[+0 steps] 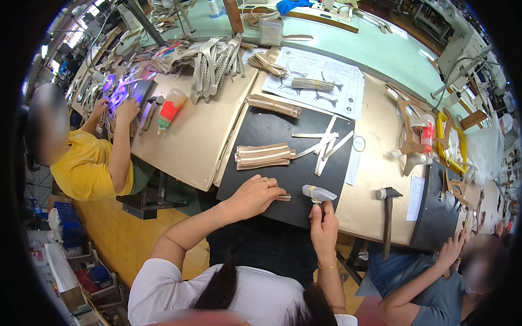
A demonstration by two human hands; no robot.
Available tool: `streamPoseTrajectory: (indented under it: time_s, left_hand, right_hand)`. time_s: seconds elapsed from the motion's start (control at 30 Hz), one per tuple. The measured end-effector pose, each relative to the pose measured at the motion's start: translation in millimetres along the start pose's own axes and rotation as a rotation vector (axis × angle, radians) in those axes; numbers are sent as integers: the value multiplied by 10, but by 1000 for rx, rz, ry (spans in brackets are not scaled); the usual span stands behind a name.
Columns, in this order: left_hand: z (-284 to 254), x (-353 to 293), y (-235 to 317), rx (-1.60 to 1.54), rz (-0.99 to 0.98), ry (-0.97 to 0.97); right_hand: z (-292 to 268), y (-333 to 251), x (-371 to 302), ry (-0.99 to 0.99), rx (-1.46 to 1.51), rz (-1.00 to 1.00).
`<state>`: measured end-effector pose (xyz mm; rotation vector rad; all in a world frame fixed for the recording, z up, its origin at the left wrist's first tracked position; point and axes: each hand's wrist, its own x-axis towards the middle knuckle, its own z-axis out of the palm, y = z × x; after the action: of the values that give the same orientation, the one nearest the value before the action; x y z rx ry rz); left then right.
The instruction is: The person repeatedly picks up thin strips of material and uses a small handheld tool to press or shape them. The person places the treated strips on the table and continues the process with additional strips from a nearby pile.
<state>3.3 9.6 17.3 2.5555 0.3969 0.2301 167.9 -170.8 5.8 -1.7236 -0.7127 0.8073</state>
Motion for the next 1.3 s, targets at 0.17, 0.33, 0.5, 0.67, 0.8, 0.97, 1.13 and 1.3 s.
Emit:
streamPoseTrajectory:
  time_s: [0.17,0.33,0.5,0.67,0.8,0.97,1.13,1.3]
  left_hand:
    - [34,-5,16,54,12,36]
    - [47,-8,28,43,9,45]
    - [42,-14,33,48,7,35]
    - [80,-30,42,11,12,92]
    - [146,-31,54,-17,20,185]
    - [220,-6,44,-97,-61,266]
    - [230,-4,48,-80,-82,276]
    - [210,-15,63,-18,-19,281]
  right_hand:
    - [4,15,-3,14,-23,-19]
    - [0,27,-9,11,5,18]
    - [2,18,-4,12,-23,1]
    - [0,26,-6,6,-40,-3]
    - [-8,33,21,-22,-62,-31]
    - [-44,-78,60,8,-319,-211]
    - [-80,-288,-27,-3,-458,-198]
    - [-24,-382,-58,-12,-576,-278]
